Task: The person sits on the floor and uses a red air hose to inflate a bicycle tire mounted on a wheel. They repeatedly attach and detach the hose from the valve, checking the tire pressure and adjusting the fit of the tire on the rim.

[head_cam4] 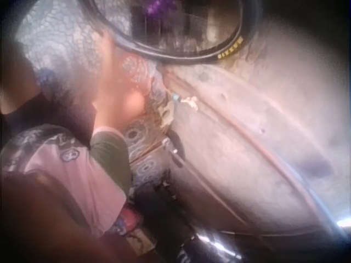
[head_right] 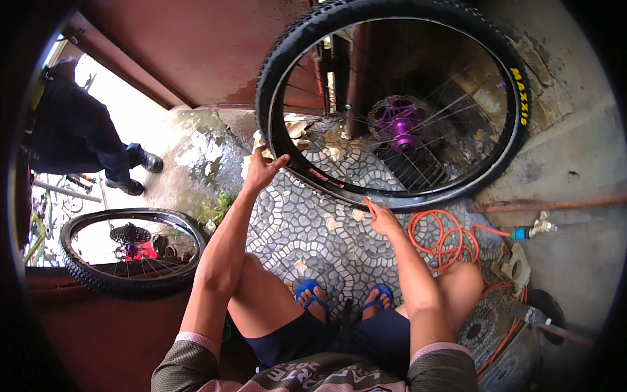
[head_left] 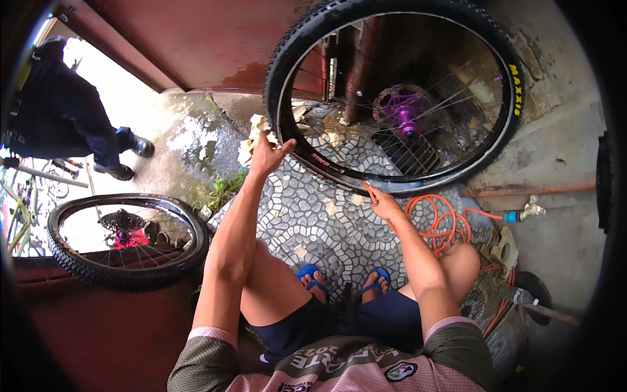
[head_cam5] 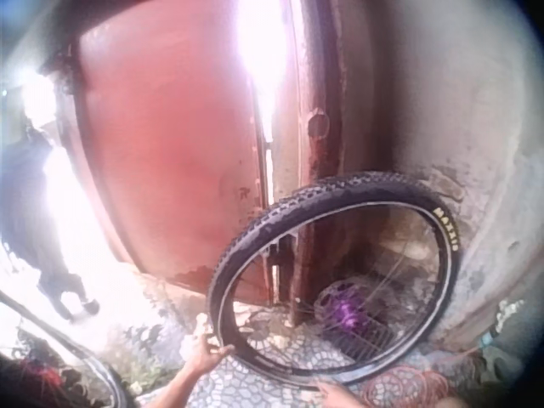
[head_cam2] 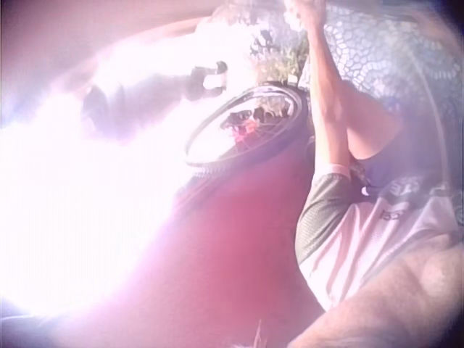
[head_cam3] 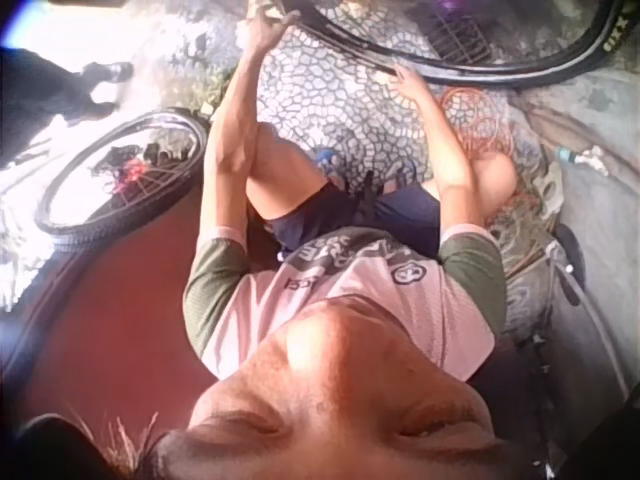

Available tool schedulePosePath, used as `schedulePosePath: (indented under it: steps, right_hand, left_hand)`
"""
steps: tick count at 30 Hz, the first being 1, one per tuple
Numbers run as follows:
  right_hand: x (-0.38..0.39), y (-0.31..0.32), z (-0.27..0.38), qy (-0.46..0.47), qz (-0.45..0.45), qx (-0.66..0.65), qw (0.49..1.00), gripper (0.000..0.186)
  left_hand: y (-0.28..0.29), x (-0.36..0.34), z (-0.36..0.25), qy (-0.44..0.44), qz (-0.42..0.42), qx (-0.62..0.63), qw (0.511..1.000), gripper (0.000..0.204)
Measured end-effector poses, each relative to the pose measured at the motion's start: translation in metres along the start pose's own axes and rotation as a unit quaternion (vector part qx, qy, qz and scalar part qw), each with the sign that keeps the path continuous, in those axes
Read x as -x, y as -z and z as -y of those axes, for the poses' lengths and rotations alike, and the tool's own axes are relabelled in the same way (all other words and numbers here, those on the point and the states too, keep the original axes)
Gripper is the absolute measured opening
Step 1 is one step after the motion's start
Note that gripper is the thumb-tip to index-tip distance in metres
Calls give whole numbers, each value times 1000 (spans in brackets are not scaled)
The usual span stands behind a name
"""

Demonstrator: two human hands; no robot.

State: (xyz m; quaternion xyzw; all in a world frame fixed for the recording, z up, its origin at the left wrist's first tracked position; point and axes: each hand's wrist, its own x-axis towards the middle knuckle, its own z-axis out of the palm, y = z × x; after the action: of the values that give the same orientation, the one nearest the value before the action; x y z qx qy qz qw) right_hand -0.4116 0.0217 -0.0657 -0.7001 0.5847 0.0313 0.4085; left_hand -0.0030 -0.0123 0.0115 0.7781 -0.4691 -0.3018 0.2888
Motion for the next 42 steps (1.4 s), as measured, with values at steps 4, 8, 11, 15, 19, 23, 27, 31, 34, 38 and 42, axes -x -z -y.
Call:
schedulePosePath:
  steps: [4, 8, 11, 15, 19, 23, 27, 31, 34, 38, 42]
  right_hand:
    - [7, -27, -62, 26, -153, -145, 977, 43]
    - [19, -32, -56, -50, -181, -126, 974, 31]
    - [20, -28, -54, -69, -259, -75, 960, 30]
    - [14, -19, -53, -86, -262, -115, 954, 28]
    - [-18, -35, 84, -97, -138, -123, 978, 25]
    - [-47, -58, 140, 104, -217, -253, 937, 27]
    - [-50, -67, 113, 71, -185, -256, 946, 33]
    - [-43, -72, 83, -34, -216, -220, 951, 29]
    - [-58, -68, 129, -40, -202, -186, 961, 24]
    - [-60, -36, 234, 102, -209, -226, 946, 28]
    - [-49, -19, 238, 185, -241, -256, 918, 34]
  left_hand:
    - [-27, -7, -18, -56, 13, 44, 997, 103]
    - [-10, -10, -9, -88, -26, 32, 995, 101]
    - [-5, -20, 14, -80, -2, 71, 994, 104]
    - [-6, 3, -42, -2, 131, 133, 982, 104]
    - [2, -5, 2, -121, 24, 44, 991, 99]
    - [-10, -3, -12, -67, 86, 113, 988, 99]
    - [-3, 0, -7, -77, 70, 87, 991, 104]
    - [-7, 2, -11, -106, 49, 52, 992, 109]
    - [-15, -5, -11, -121, 43, 49, 991, 109]
    - [-8, -7, 5, -107, 59, 82, 989, 107]
    - [-4, -1, -11, -87, 84, 91, 988, 105]
